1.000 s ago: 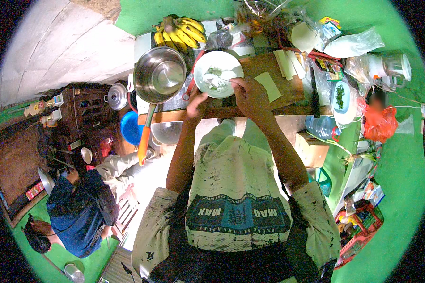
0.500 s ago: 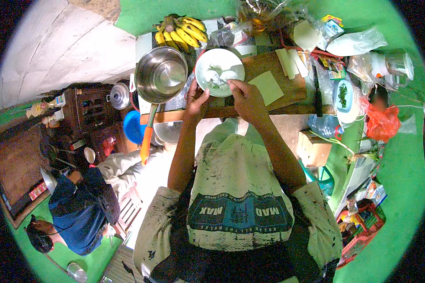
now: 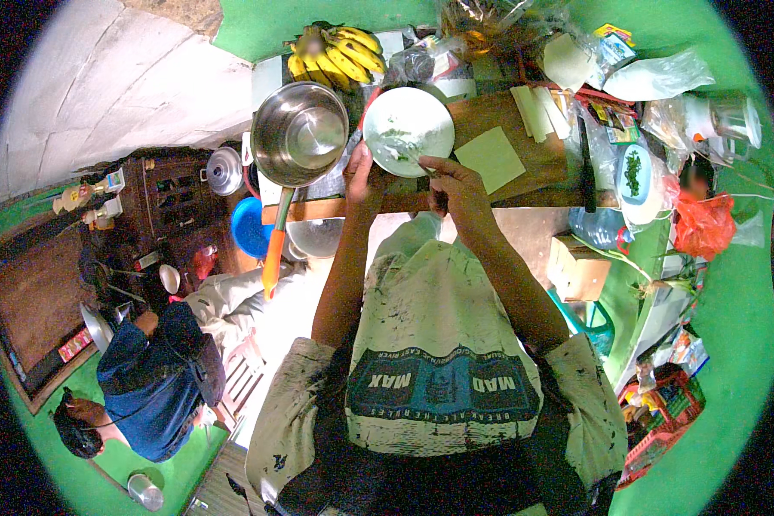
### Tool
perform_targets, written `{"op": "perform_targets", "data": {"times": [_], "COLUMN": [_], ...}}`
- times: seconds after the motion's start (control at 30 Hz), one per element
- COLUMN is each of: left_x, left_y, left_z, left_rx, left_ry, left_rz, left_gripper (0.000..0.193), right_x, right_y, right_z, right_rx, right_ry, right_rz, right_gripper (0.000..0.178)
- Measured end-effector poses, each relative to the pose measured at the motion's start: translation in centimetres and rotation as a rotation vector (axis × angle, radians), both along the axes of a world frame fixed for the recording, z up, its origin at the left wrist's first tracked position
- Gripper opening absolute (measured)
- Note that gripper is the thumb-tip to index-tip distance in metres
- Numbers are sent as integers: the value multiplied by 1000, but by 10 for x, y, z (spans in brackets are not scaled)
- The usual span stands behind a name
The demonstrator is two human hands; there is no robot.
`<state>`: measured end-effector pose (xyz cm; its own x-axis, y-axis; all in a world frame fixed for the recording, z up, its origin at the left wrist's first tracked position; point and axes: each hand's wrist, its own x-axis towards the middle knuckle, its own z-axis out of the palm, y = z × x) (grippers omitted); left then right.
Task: The person spreads a white paste onto small rectangular sheets using a spoon, then folds each sheet over the filling. The process is repeated for multiple sheets on a cluttered wooden table.
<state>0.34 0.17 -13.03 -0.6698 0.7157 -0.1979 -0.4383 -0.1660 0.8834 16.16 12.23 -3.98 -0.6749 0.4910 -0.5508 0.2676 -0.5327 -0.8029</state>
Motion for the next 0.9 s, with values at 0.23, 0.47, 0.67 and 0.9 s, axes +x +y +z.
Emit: {"op": "perform_targets", "data": {"times": [0.23, 0.47, 0.67, 0.9], "left_x": [-4, -2, -5, 1], "left_y": [-1, -3, -7, 0], "left_z": [-6, -9, -24, -6], "left_rx": [-31, -51, -121, 3], "left_ry": [-91, 9, 104, -163], "left_rz": [11, 17, 42, 93], "left_gripper": [50, 49, 54, 45], "right_x": [5, 5, 12, 10], "right_y": [-8, -30, 4, -12], "right_z": [-50, -6, 29, 12], "right_rx": [562, 1138, 1123, 1237], "right_ry": [6, -321, -538, -489], "right_rz": [171, 498, 676, 613], "right_gripper": [33, 41, 46, 43]}}
